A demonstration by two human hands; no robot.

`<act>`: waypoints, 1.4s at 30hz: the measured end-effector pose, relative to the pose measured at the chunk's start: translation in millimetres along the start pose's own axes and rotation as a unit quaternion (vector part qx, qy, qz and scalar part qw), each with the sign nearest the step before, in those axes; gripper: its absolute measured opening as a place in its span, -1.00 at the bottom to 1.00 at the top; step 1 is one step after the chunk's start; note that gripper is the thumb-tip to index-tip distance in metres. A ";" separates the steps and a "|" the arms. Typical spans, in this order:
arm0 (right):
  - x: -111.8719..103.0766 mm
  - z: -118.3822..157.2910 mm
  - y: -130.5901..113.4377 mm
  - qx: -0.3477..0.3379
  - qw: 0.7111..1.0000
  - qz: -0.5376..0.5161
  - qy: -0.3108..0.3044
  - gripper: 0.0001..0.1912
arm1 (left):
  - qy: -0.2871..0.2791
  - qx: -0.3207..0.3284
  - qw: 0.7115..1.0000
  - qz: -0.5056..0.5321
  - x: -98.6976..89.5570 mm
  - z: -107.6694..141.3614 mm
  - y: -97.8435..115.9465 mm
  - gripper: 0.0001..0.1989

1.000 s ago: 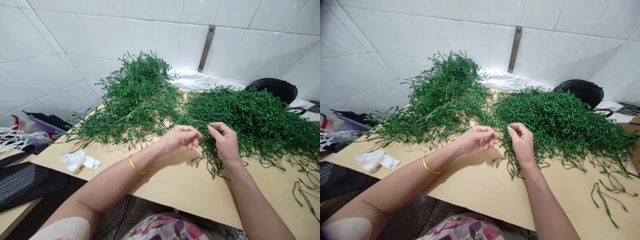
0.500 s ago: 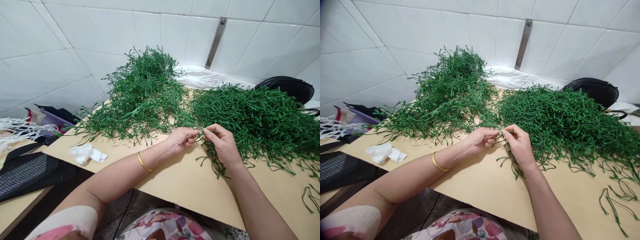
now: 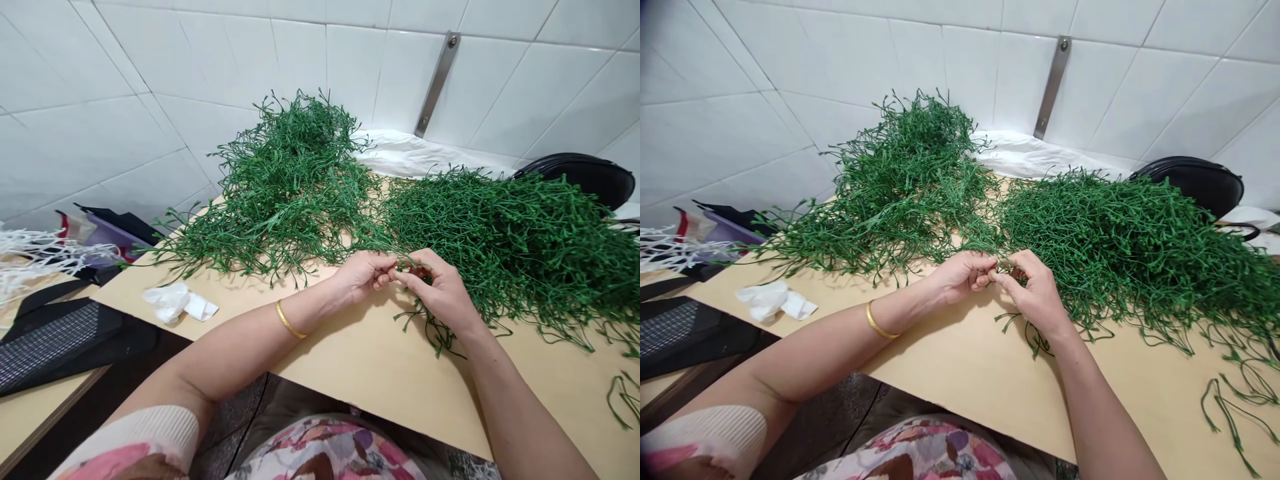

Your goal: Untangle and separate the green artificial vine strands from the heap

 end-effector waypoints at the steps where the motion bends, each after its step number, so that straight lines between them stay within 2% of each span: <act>1: -0.6 0.4 0.3 0.004 1.000 -0.005 0.005 -0.83 | -0.003 -0.001 1.000 -0.001 0.3 0.3 0.3 -0.77; 4: -1.6 1.7 3.9 0.013 0.998 -0.062 0.023 -0.74 | -0.025 -0.024 0.999 0.011 1.4 0.4 -1.8 -0.78; 11: 5.8 3.2 9.3 0.003 0.988 -0.153 -0.016 -0.70 | -0.059 -0.104 0.991 0.055 4.8 1.1 -10.0 -0.88; 16: 3.2 1.7 0.9 -0.032 0.997 -0.071 -0.026 -0.72 | -0.059 -0.110 0.992 0.012 6.7 2.1 -10.7 -0.85; 19: 1.3 0.7 -7.0 -0.065 0.997 -0.029 -0.024 -0.78 | -0.089 -0.102 0.991 -0.014 9.5 1.7 -10.5 -0.84; 21: 0.6 0.4 -11.5 -0.082 0.996 -0.010 -0.021 -0.76 | -0.101 -0.106 0.989 -0.022 10.0 1.2 -11.2 -0.82; 24: 0.9 0.9 -15.1 -0.092 0.996 -0.004 -0.020 -0.69 | -0.092 -0.134 0.986 -0.023 8.2 0.6 -14.1 -0.79; 27: 3.5 1.9 -10.8 -0.064 0.997 -0.040 -0.023 -0.72 | -0.087 -0.157 0.983 -0.024 7.9 1.1 -15.9 -0.79; 31: 3.7 3.6 3.5 0.018 0.995 -0.101 0.021 -0.76 | -0.098 -0.139 0.985 -0.022 9.3 0.7 -14.2 -0.80; 33: 3.1 4.0 5.7 0.033 0.994 -0.098 0.036 -0.79 | -0.089 -0.115 0.989 -0.032 7.7 -0.8 -13.1 -0.80; 37: 2.2 2.5 -3.1 -0.011 0.996 -0.075 0.035 -0.86 | -0.047 -0.079 0.994 -0.065 1.8 -4.2 -13.3 -0.82; 39: 4.1 1.8 -7.0 -0.032 0.995 -0.091 0.018 -0.87 | -0.031 -0.085 0.993 -0.080 -0.2 -4.9 -15.3 -0.82; 42: 7.1 1.6 -5.2 -0.022 0.993 -0.119 -0.008 -0.86 | -0.021 -0.108 0.989 -0.100 -0.7 -4.0 -17.9 -0.81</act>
Point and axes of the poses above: each hand's wrist, its own z-axis away from the middle knuckle, its own x-axis out of the palm, y = z × x, the point moved 6 cm from there along -z, towards the middle knuckle, and after that the axes turned 10 degrees about -x, right-handed, at the moved point
